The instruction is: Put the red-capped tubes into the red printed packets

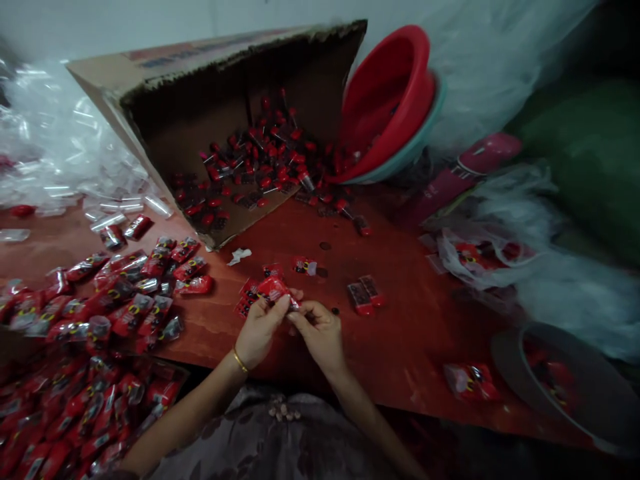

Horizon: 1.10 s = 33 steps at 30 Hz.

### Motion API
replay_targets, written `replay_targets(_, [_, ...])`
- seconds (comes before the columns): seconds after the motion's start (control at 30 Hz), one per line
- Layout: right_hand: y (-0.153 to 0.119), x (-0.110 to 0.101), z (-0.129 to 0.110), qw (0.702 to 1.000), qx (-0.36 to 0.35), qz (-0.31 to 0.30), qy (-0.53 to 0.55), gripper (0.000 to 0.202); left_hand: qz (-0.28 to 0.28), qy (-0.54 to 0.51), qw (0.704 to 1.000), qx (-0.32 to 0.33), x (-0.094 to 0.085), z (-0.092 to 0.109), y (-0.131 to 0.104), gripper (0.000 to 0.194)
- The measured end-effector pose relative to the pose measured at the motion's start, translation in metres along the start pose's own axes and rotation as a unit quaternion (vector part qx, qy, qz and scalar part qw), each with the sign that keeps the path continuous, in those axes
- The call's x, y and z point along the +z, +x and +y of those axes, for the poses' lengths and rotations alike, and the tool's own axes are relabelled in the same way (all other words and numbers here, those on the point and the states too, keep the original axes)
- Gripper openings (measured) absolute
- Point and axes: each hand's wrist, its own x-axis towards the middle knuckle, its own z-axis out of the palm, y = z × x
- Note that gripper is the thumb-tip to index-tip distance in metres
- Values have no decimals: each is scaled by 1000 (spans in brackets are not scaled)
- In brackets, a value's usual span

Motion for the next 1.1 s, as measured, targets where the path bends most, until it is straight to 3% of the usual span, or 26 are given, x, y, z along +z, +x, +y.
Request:
replay_targets(0.07, [6,-4,4,993,-69,6,-100,19,50,-40,997,39,-20,21,0,24])
replay_targets(0.17, [15,-29,19,945,-140,67,-289,26,171,-99,972,124,-66,65,2,20])
replay_targets(0.23, [18,-48,34,907,-144,101,-382,32,243,-131,945,176,-94,90,4,30])
replay_targets(0.3, [18,-62,48,884,-133,111,-433,33,265,-124,934,204,-107,102,8,46])
replay_targets(0.4, [13,-65,59,871,-130,114,-460,31,237,42,953,181,-88,87,20,42])
replay_targets(0.47, [9,-62,60,865,-134,120,-468,30,173,267,930,186,-59,63,34,34])
replay_targets(0.53, [5,-60,58,859,-139,127,-475,29,69,483,847,214,-28,39,51,28])
replay_targets(0.6, [3,-64,55,849,-142,136,-490,29,5,649,725,230,-7,25,67,30])
replay_targets(0.67, [0,-73,54,832,-137,155,-515,31,-4,756,615,224,3,21,80,37])
replay_targets(0.73, [-1,-83,55,810,-120,170,-548,35,28,810,548,207,2,26,89,40])
replay_targets(0.83, [0,-90,60,789,-92,154,-587,41,57,827,530,179,-5,32,100,45])
replay_targets(1.0, [3,-80,66,790,-100,129,-591,35,-52,818,544,178,2,11,118,49])
replay_targets(1.1, [1,-80,67,800,-134,156,-564,30,-63,802,572,158,8,-3,125,35])
